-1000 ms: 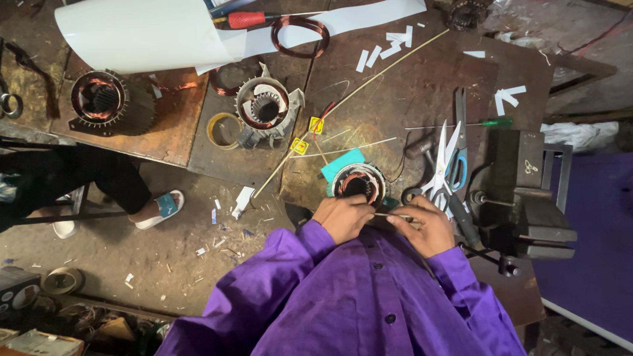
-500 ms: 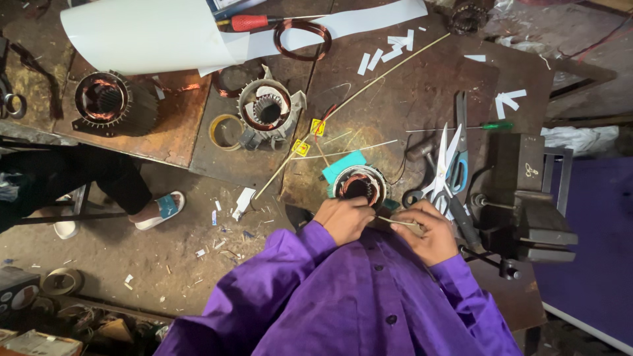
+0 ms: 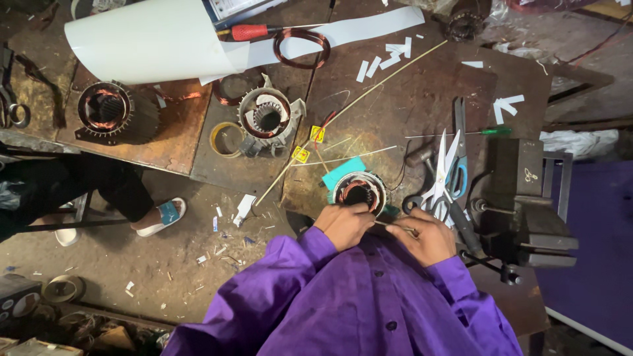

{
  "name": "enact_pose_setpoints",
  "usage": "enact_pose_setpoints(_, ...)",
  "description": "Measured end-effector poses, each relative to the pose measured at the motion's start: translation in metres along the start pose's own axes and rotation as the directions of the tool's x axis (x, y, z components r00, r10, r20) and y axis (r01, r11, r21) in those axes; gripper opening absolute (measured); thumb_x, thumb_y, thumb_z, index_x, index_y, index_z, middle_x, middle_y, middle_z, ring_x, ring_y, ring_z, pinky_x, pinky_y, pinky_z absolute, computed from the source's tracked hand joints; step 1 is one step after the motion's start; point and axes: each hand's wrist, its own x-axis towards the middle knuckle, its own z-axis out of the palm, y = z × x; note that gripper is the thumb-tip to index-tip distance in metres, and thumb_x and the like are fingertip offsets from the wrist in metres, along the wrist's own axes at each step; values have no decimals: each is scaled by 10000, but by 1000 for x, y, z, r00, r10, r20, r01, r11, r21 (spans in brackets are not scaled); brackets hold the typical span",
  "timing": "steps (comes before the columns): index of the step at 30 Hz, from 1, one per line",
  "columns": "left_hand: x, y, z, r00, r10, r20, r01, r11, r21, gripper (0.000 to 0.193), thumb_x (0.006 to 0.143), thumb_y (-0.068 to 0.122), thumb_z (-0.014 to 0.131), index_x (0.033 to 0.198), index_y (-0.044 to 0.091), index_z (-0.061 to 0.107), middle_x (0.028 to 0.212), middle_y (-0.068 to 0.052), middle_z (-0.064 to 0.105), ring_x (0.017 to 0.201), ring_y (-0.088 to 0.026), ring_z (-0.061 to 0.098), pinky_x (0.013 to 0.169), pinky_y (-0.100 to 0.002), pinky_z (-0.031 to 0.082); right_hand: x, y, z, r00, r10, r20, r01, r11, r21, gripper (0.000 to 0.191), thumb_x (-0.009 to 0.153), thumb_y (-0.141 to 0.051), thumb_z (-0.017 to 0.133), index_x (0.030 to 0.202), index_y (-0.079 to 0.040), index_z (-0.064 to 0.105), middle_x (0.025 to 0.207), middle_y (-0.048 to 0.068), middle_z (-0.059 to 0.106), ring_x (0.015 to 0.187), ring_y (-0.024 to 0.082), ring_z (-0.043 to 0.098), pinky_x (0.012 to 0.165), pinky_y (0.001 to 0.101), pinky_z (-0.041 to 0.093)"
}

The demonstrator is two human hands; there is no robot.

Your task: The person winds copper wire around a stator core, using a wooden stick to press the wire into slots. They repeatedly insert the wire, adjust its position, and use the stick to compact the winding.

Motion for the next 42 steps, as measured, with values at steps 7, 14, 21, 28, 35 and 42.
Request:
enact_pose_setpoints(7,2,0,-10,995,-84,-62,78,993,-86,220,903,276,717,1099,180,746,923,-31,679,782,-283,698,650,-408,563,-1,16,11,994,-5,-106,37,955,294,185,793,-182,838,923,-65,777,769,13,654,590,115,596,544,284,474)
enact_pose_setpoints(14,-1,-3,-17,994,-101,-34,96,985,-144,330,868,312,761,1163,168,727,978,-39,715,851,-284,716,706,-398,569,4,15,18,995,7,-98,17,969,245,213,766,-206,863,933,-87,810,696,27,625,552,117,567,525,290,447)
enact_pose_setpoints(21,-6,-9,-14,983,-107,-150,68,967,-244,144,888,237,750,999,146,763,1016,-45,707,896,-258,716,744,-374,571,8,25,23,996,-21,-91,47,956,290,256,770,-230,880,974,-87,824,725,57,639,615,158,586,546,327,447)
enact_pose_setpoints(28,-27,-24,9,630,-702,-332,418,666,-618,216,841,231,811,977,74,750,827,-89,721,684,-197,661,616,-327,512,67,72,31,903,424,-75,-314,768,558,350,965,-330,705,1214,-85,737,922,71,761,752,184,702,620,302,524)
enact_pose_setpoints(35,-39,-7,-14,668,-743,-44,527,513,-678,350,918,333,755,937,-16,745,676,-71,688,574,-136,582,540,-312,482,101,60,51,896,443,34,-388,742,546,286,918,-230,796,1174,-106,760,918,147,716,769,254,672,695,359,519)
enact_pose_setpoints(42,20,26,-30,758,-404,-512,75,833,-548,393,951,272,682,1182,-45,651,986,-131,679,862,-153,660,749,-290,525,69,7,32,949,-217,-230,286,900,329,172,828,-116,790,976,-35,758,952,98,767,886,178,729,801,308,567)
